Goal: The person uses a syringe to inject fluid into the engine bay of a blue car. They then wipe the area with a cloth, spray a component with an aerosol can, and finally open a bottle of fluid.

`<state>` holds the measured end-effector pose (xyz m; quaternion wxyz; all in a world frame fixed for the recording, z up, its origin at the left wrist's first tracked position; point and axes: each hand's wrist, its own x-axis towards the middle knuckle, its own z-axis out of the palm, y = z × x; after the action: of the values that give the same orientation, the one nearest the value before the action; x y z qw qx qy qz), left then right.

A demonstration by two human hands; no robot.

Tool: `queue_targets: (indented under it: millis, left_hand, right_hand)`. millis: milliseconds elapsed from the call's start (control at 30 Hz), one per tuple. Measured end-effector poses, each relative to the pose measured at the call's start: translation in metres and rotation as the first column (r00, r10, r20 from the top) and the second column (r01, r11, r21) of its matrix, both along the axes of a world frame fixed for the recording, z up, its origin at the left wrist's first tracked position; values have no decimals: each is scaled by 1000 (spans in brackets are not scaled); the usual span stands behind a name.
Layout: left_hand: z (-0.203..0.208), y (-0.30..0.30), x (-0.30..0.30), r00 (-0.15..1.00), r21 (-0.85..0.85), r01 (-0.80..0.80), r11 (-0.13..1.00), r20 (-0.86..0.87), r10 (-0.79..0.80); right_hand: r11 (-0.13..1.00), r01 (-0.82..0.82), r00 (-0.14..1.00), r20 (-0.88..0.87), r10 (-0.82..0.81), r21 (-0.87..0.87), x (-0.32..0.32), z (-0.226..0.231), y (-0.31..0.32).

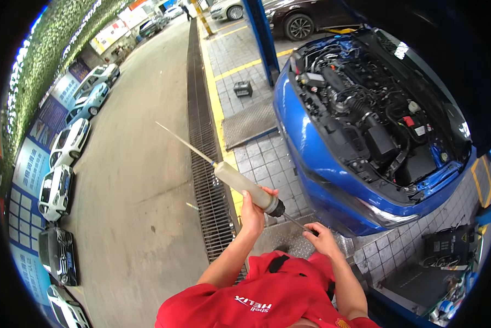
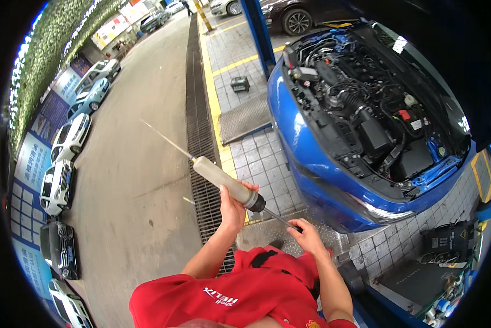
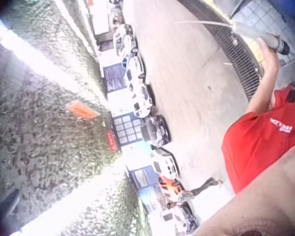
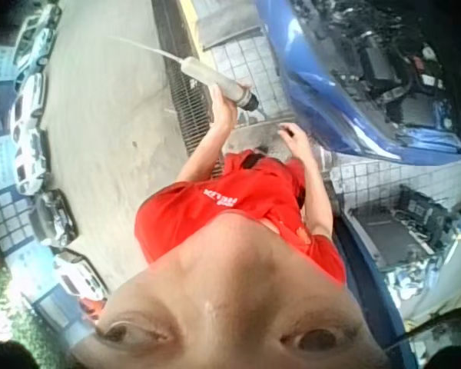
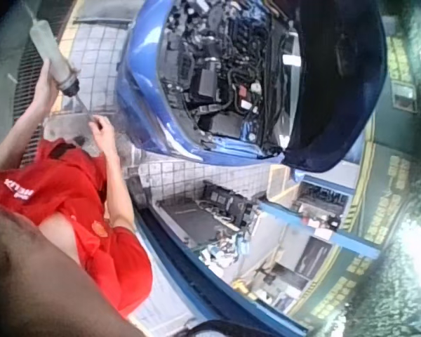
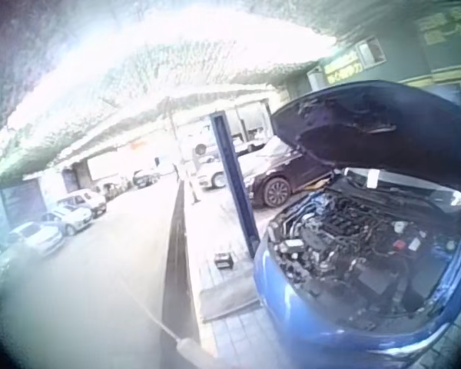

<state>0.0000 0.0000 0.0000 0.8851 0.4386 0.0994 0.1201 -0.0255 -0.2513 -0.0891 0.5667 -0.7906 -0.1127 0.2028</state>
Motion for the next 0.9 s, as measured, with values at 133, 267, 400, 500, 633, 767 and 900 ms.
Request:
queue_targets:
  millis: [133,267,400,500,633,767,900]
  left_hand:
    - [-37,39,-8,982,-98,-77,992,-180,58]
    - [-64,99,-21,946,-98,-90,991,-319,55]
    - [-86,119,-41,903,-156,-182,971,-418,102]
    - [-93,133,-51,887,-188,-196,962,-452,92]
    - [-114,145,-52,864,-220,-270,937,-486,135]
    - [-143,154,-58,843,-242,-319,916,-514,158]
    - [-149,169,-74,806,-112,-333,936,-548,222]
  right_hand:
    - [999,32,988,-153,-32,-1,-17,-27,25]
    - [1000,7,968,-250,-4,11,-34,-59,78]
    - [993,-73,961,-273,44,-96,-56,-57,98]
    - [984,-110,953,-296,65,-139,-64,-45,113]
    - [988,-99,972,-223,70,-122,-74,-47,127]
    - [981,-148,971,-207,120,-123,-79,-51,135]
    - [988,-142,970,-209,126,-64,-99,-80,157]
